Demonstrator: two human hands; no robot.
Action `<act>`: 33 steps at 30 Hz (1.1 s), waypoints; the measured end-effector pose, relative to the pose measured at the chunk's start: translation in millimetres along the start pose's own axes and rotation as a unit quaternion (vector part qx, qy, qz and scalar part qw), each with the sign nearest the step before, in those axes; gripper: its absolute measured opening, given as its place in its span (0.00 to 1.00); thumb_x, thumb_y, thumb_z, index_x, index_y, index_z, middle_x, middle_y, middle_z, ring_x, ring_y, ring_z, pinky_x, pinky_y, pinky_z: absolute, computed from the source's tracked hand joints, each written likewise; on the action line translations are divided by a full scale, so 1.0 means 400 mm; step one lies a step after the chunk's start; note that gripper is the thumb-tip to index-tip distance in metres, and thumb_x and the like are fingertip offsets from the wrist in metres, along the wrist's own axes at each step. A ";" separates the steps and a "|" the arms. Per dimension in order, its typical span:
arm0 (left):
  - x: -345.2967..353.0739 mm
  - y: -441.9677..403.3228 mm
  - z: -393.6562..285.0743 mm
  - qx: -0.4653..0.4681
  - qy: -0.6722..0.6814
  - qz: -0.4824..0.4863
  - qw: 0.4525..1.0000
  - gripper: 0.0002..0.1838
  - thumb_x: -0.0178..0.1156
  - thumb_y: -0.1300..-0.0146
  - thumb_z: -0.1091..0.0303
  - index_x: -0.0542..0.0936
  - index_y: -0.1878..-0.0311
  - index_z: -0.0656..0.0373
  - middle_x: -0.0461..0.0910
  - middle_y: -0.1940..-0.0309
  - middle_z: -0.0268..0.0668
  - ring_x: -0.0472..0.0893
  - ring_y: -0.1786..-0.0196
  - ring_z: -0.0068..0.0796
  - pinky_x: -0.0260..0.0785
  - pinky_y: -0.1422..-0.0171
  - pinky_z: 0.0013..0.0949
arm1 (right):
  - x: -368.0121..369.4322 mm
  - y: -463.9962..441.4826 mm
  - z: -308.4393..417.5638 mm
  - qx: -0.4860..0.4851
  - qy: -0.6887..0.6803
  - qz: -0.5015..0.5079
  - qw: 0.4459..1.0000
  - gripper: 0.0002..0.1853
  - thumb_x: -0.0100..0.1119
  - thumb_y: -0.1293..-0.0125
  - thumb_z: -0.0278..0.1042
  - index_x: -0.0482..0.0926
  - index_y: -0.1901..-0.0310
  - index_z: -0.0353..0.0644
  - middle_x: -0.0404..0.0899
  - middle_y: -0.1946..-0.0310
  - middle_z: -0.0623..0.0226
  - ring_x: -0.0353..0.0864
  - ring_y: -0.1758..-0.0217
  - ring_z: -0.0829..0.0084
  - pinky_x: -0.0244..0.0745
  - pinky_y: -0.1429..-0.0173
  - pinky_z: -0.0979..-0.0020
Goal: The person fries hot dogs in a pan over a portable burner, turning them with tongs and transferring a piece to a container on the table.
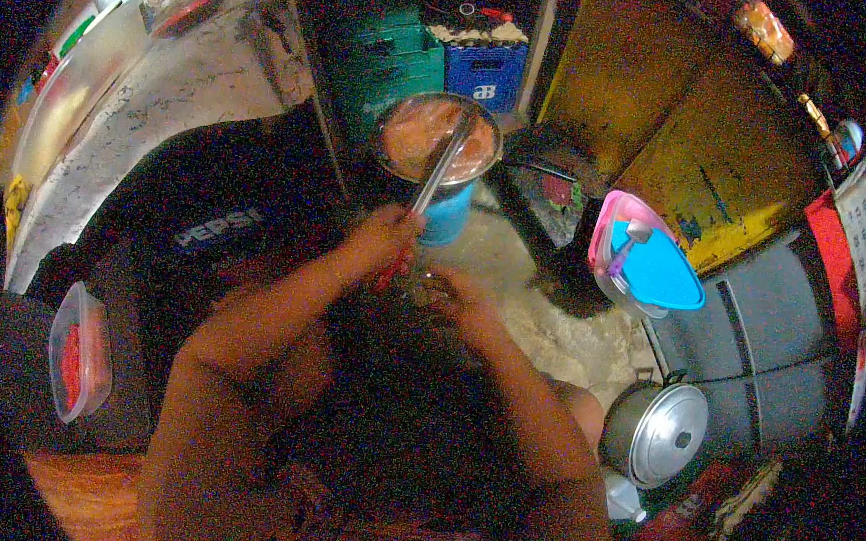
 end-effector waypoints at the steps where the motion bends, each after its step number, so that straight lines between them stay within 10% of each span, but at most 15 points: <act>1: 0.000 -0.003 0.003 0.000 -0.005 0.012 1.000 0.19 0.55 0.25 0.50 0.76 0.56 0.58 0.78 0.76 0.35 0.77 0.80 0.31 0.71 0.76 0.39 | -0.006 -0.016 -0.025 -0.011 0.033 0.010 0.999 0.29 0.57 0.27 0.27 0.64 0.26 0.49 0.74 0.33 0.62 0.82 0.44 0.67 0.78 0.44 0.64; 11: 0.024 0.011 -0.028 0.004 -0.018 -0.026 0.999 0.17 0.58 0.26 0.52 0.78 0.57 0.59 0.76 0.79 0.33 0.74 0.80 0.26 0.67 0.77 0.37 | 0.019 0.009 -0.008 -0.065 0.233 0.067 0.968 0.35 0.64 0.31 0.31 0.63 0.24 0.45 0.68 0.26 0.59 0.69 0.27 0.63 0.72 0.31 0.60; 20: 0.036 -0.004 -0.021 -0.018 0.027 0.015 0.999 0.19 0.56 0.25 0.49 0.76 0.62 0.56 0.76 0.80 0.32 0.75 0.81 0.26 0.69 0.79 0.34 | 0.041 0.059 -0.004 0.113 0.524 0.211 0.817 0.32 0.63 0.35 0.46 0.72 0.31 0.43 0.78 0.38 0.45 0.80 0.38 0.47 0.73 0.32 0.55; 26: 0.030 -0.012 -0.013 -0.017 0.001 0.009 1.000 0.20 0.59 0.27 0.47 0.78 0.60 0.56 0.78 0.77 0.32 0.76 0.79 0.26 0.70 0.78 0.34 | 0.042 0.049 -0.059 -0.042 0.507 0.242 0.826 0.31 0.64 0.39 0.42 0.74 0.32 0.48 0.81 0.44 0.46 0.80 0.41 0.45 0.76 0.37 0.50; 33: 0.028 -0.009 -0.021 0.010 0.017 0.017 1.000 0.20 0.60 0.27 0.46 0.78 0.60 0.57 0.78 0.77 0.33 0.76 0.79 0.27 0.70 0.77 0.34 | 0.006 0.033 -0.109 0.002 0.533 0.212 0.819 0.32 0.64 0.39 0.40 0.73 0.32 0.49 0.81 0.45 0.45 0.81 0.43 0.44 0.77 0.37 0.50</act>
Point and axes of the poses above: each hand's wrist, its own y-axis away from the middle knuckle, its own x-axis out of the palm, z = x × y, the point moved 4 cm from there along -y, towards the middle knuckle
